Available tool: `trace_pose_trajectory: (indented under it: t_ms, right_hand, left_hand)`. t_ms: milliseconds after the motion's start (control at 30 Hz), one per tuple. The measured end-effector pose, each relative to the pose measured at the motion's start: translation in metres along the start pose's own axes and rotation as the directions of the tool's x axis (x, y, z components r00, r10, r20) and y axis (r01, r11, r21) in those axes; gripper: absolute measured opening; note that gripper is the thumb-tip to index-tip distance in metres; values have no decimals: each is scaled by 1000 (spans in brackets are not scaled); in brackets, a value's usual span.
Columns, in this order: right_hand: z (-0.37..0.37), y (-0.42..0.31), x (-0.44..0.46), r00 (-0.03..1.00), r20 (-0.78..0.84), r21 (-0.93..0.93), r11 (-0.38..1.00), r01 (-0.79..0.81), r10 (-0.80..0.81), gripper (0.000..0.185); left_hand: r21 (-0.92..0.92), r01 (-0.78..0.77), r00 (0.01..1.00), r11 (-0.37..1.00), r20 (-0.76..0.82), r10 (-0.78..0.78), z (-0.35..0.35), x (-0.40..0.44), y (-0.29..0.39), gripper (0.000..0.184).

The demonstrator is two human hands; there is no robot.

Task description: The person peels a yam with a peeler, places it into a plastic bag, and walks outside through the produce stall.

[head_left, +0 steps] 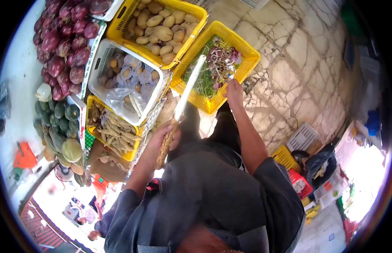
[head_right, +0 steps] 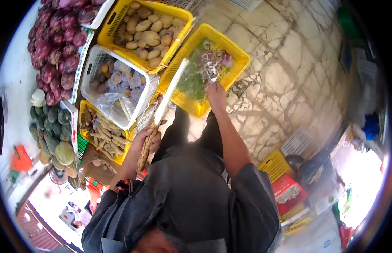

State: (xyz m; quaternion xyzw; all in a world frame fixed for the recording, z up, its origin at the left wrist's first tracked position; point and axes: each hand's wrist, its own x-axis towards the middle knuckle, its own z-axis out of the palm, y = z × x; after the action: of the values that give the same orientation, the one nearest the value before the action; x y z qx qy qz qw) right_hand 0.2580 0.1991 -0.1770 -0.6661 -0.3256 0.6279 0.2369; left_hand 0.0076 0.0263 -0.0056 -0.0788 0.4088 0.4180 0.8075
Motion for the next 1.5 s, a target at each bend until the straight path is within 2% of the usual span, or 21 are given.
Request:
trace_pose_trajectory:
  t_ms: [67,100,133,200,233,333,400,533,567,633,733,833,900,967,1067,1100,1133,1200,1300,1400,1500]
  right_hand:
    - [-3,13,9,986,97,123,981,-149,137,42]
    - [-7,22,16,961,181,181,953,-243,210,42]
    - [-1,14,20,925,268,232,914,-334,270,42]
    - [8,2,8,922,333,255,923,-290,197,41]
    - [10,-4,-2,903,387,280,909,-310,189,39]
    - [20,-3,-22,832,543,392,840,-374,117,33]
    - [30,-15,-21,766,641,455,775,-439,57,31]
    - [37,-27,-30,715,677,443,679,-585,175,21]
    - [34,-26,-21,653,735,407,653,-639,180,23]
    - [34,-32,-16,664,715,389,666,-637,218,21]
    - [36,-37,-8,661,721,376,685,-624,207,21]
    - [46,-44,-1,683,702,370,716,-592,201,23]
    - [52,-44,-2,717,656,338,758,-558,235,25]
    - [47,-23,24,691,706,209,885,-416,159,26]
    - [37,-19,-16,901,431,-98,990,100,-48,36]
    - [24,-4,-13,810,542,-282,859,428,-226,39]
    - [12,13,-8,676,624,-391,593,704,-392,43]
    - [0,10,-63,634,623,-435,470,768,-459,40]
    - [-7,-20,-118,647,699,-432,540,722,-305,32]
    - [-10,-25,-136,597,732,-334,590,735,-329,25]
    - [-10,-11,-113,569,709,-377,458,805,-417,27]
  left_hand:
    - [89,-58,997,994,-46,62,3,4,1,56]
    - [105,-75,992,992,-89,84,-1,9,-1,39]
    - [130,-78,993,988,-73,89,-4,16,0,36]
    - [167,-74,995,983,-47,83,-10,28,-5,29]
    - [153,-42,999,987,-15,44,-10,33,-5,57]
    - [-129,-30,994,991,104,44,-4,53,-16,43]
    - [-55,-85,992,995,89,90,6,61,-20,36]
    - [8,-118,993,993,29,118,27,62,-35,27]
    - [-1,-120,993,993,-10,120,30,60,-39,28]
    - [-20,-123,989,992,-90,120,37,53,-47,31]
    - [71,-152,983,986,-95,158,48,17,-61,34]
    - [-24,-157,987,987,-33,157,38,-4,-80,42]
    - [-25,-170,985,985,-41,168,32,-3,-87,36]
    - [1,-195,977,981,-83,194,25,8,-91,29]
    - [134,-200,956,971,-190,223,23,34,-83,18]
    - [211,-169,950,963,-224,216,24,40,-77,16]
    - [282,-129,944,951,-259,205,27,46,-74,16]
    - [278,-133,935,951,-283,214,35,52,-66,19]
    - [243,-154,940,958,-262,217,35,61,-62,22]
    - [220,-140,936,965,-290,201,36,64,-63,24]
    - [221,-172,933,960,-276,230,42,61,-64,25]
